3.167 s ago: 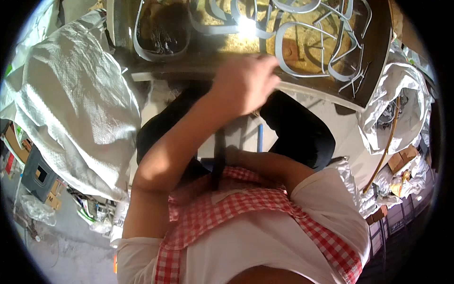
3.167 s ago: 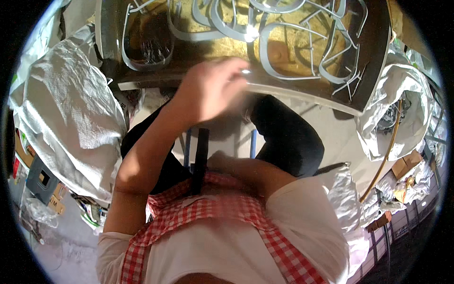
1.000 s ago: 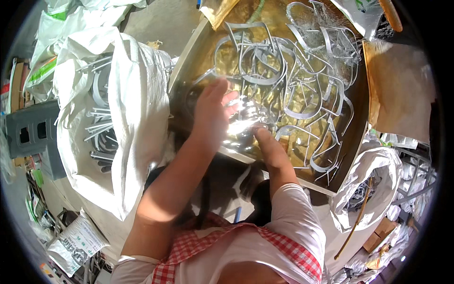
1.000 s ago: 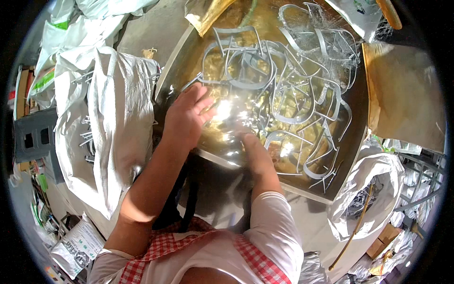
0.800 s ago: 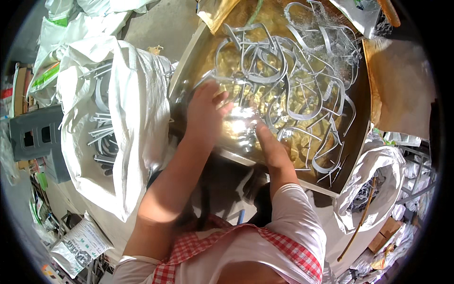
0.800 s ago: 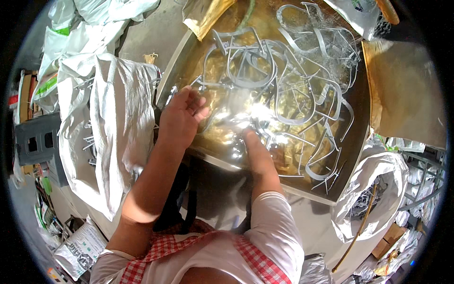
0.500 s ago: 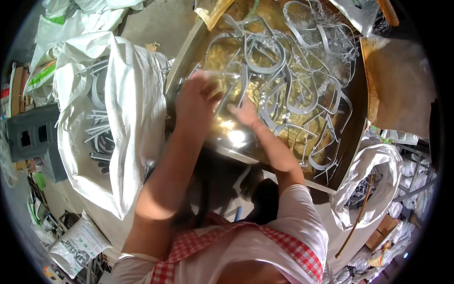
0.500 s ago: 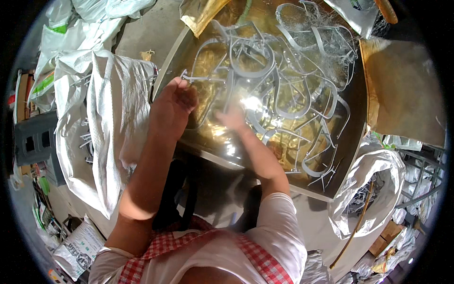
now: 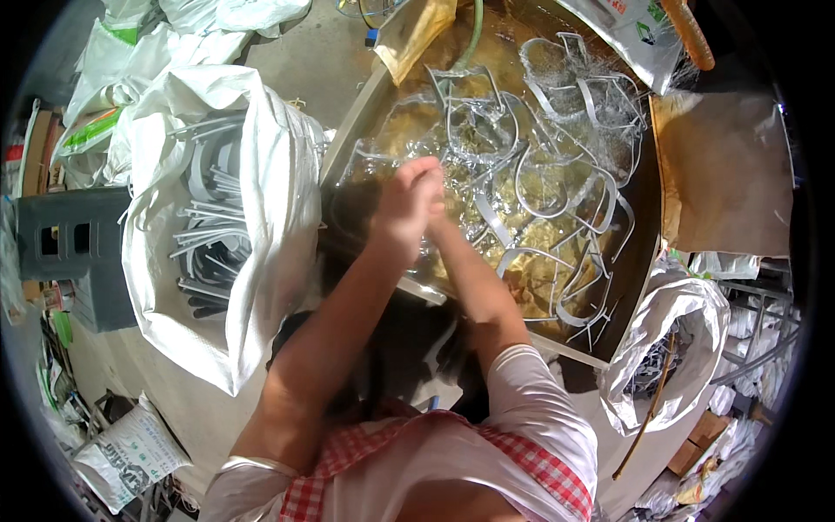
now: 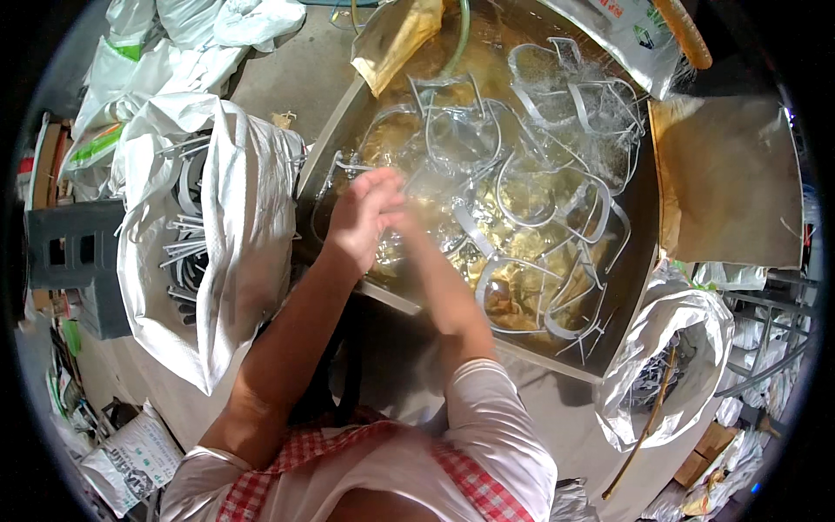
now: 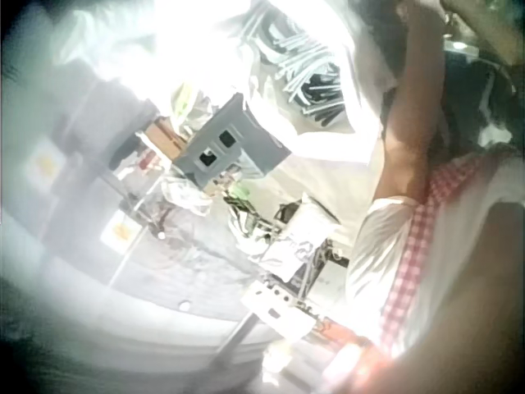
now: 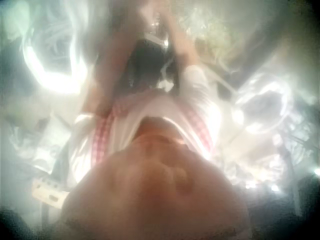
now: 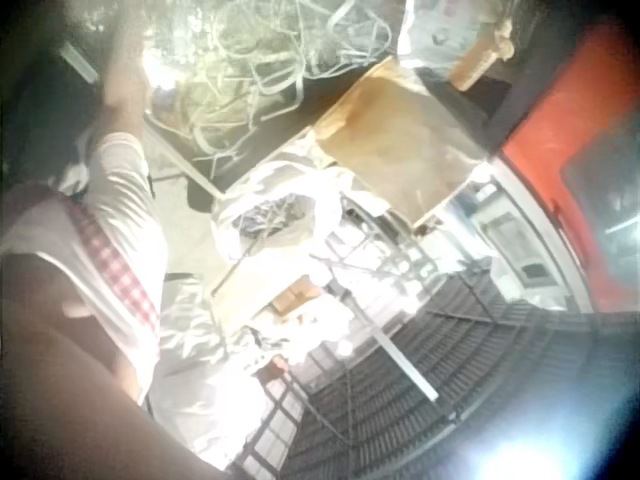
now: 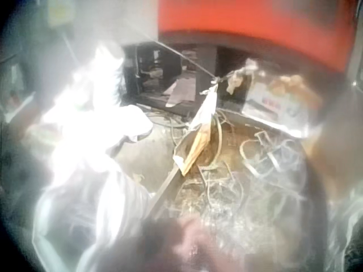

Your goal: The person rinses gray plastic components in a tank of water by hand, stacks the rinsed parts together, and then places the stack into a large white sack on the production floor.

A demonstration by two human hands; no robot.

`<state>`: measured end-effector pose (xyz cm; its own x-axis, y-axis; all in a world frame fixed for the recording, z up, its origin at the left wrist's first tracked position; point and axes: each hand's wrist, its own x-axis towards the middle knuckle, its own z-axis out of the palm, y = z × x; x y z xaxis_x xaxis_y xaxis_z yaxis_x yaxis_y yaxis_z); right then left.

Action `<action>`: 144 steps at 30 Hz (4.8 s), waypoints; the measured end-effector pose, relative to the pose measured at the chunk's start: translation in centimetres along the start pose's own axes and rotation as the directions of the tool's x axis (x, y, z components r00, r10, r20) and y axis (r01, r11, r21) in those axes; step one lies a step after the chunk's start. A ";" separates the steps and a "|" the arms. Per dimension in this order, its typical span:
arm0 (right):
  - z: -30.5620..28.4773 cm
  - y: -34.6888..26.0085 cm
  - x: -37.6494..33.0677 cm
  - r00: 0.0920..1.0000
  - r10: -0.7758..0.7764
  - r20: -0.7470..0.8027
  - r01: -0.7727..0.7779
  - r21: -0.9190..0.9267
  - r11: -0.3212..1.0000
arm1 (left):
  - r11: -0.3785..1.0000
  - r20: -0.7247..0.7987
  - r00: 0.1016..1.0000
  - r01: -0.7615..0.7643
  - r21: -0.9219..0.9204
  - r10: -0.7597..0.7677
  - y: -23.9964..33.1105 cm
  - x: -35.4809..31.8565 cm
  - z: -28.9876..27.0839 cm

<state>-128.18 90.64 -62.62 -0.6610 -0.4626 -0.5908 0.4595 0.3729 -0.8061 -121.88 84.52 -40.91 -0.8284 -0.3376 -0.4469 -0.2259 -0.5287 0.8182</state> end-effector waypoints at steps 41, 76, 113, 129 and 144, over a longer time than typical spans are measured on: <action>-19.9 -5.8 -20.6 0.913 -0.238 -0.331 0.382 0.899 0.213 | 0.915 0.476 0.861 0.324 -0.240 -0.180 -7.2 1.1 6.3; -21.9 0.1 -17.2 0.764 0.229 -0.603 0.580 0.797 0.167 | 0.740 -0.273 0.708 0.672 -0.027 -0.652 -19.2 5.6 -3.5; -26.0 9.9 -14.0 0.747 0.509 -0.428 0.087 0.822 0.563 | 0.969 0.630 0.776 0.160 -0.188 -0.006 3.3 0.9 -0.9; -15.0 -7.9 -20.0 0.613 -0.655 -0.442 0.473 -0.459 0.752 | 0.972 0.580 0.796 0.040 0.232 -0.172 4.6 0.0 -0.4; -13.4 -9.3 -20.6 0.904 -0.302 -0.302 0.363 0.171 0.916 | 0.834 0.318 0.819 -0.537 0.127 0.478 2.1 2.4 1.4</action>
<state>-126.83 107.44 -42.50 -0.9158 -0.2877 -0.2804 0.2822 0.0360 -0.9587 -125.08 83.69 -39.73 -0.9492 -0.2816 0.1405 0.1912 -0.1613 0.9682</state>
